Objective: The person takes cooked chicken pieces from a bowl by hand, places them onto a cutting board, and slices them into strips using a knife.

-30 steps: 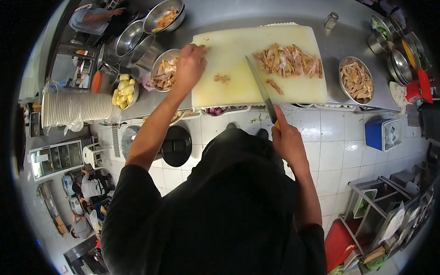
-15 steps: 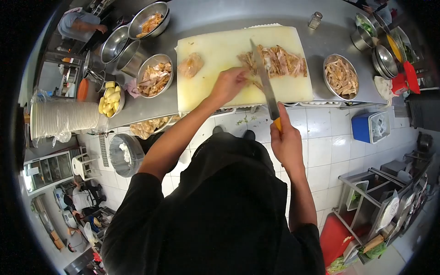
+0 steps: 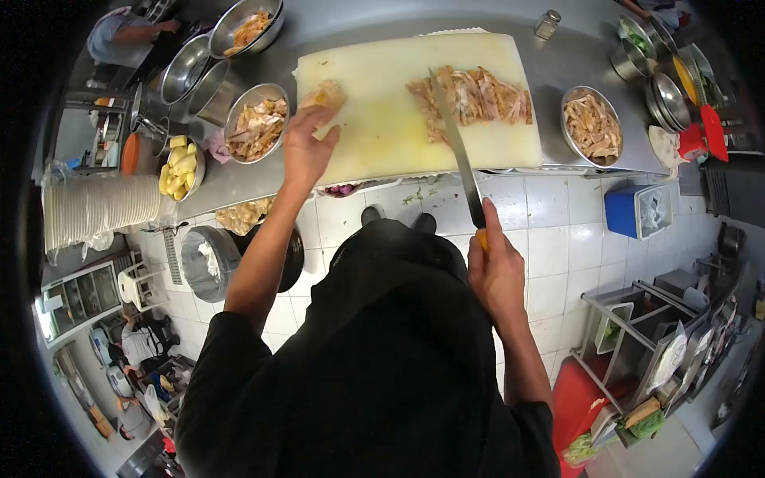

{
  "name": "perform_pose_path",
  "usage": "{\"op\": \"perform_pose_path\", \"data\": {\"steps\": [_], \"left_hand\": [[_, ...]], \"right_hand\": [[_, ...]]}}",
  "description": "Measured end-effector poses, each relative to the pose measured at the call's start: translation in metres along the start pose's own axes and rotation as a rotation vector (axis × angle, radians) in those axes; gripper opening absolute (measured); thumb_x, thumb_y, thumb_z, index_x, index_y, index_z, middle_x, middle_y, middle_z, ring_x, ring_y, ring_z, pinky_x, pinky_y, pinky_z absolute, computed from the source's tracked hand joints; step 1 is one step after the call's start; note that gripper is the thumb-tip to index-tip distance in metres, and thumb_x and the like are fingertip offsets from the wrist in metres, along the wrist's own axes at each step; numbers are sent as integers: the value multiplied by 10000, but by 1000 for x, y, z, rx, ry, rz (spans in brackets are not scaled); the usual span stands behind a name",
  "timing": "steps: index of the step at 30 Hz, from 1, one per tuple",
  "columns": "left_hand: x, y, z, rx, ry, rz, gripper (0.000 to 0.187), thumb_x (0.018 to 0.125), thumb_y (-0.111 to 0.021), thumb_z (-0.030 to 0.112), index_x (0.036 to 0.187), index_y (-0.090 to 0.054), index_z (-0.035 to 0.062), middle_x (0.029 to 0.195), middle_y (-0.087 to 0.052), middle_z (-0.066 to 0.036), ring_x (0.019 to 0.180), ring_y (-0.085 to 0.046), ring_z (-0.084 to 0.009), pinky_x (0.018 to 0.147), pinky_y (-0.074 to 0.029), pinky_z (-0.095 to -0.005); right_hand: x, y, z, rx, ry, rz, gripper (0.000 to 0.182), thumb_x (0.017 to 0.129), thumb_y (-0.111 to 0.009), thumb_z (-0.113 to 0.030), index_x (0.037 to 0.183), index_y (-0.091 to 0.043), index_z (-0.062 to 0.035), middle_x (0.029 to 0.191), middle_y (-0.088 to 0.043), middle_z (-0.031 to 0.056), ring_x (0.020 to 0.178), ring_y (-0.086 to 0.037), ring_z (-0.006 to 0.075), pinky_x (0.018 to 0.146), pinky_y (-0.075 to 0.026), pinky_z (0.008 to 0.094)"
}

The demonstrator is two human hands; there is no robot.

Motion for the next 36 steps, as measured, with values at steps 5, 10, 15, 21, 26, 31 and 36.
{"op": "perform_pose_path", "data": {"steps": [5,10,15,21,26,31,36], "left_hand": [[35,13,-61,223,68,40,345,725,-725,126,1059,-692,46,1109,-651,-160,1064,-585,-347,942,-461,-412],[50,4,-45,342,22,-83,344,713,-689,148,1033,-694,23,1068,-645,-178,998,-599,-358,941,-448,-441],[61,-18,-52,454,54,-202,323,718,-669,181,991,-691,8,954,-675,-194,946,-630,-364,904,-473,-450],[44,-40,-49,418,208,-409,342,765,-685,276,945,-691,-15,897,-693,-210,858,-678,-377,789,-535,-459],[-2,-63,-41,-33,525,-451,313,741,-715,201,979,-694,-2,897,-692,-189,842,-677,-344,797,-541,-407],[-44,-66,-12,-359,418,-240,360,694,-761,56,1036,-670,-10,978,-630,-158,857,-647,-317,790,-539,-369],[-51,-55,22,-270,63,-109,345,676,-772,-2,1001,-655,-2,1072,-524,-135,886,-604,-286,759,-528,-364]], "right_hand": [[18,-25,-26,-98,157,-75,639,879,-577,-29,1468,-342,-111,812,-642,182,726,-643,387,678,-506,459],[26,-50,-21,-161,194,-150,650,866,-566,-15,1466,-338,-115,786,-632,179,709,-630,392,667,-493,483],[24,-54,-21,-172,167,-228,643,870,-537,-3,1468,-325,-108,788,-631,194,714,-629,399,673,-493,489],[21,-54,-27,-146,81,-229,623,897,-542,-39,1472,-311,-105,782,-637,207,720,-632,413,680,-492,506],[22,-60,-28,-143,32,-261,635,914,-540,-76,1492,-278,-114,760,-643,222,704,-628,431,675,-486,516],[27,-70,-30,-170,9,-240,640,920,-533,-81,1500,-263,-119,735,-636,245,698,-623,441,672,-483,523],[34,-75,-32,-211,59,-187,623,930,-530,-88,1496,-269,-101,733,-639,237,690,-623,438,668,-483,519]]}}
Point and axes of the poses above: each hand's wrist, its own x-axis towards the middle knuckle, its own y-axis out of the back of the hand, z = x × y, the point moved 10 cm from there along x, towards the middle knuckle
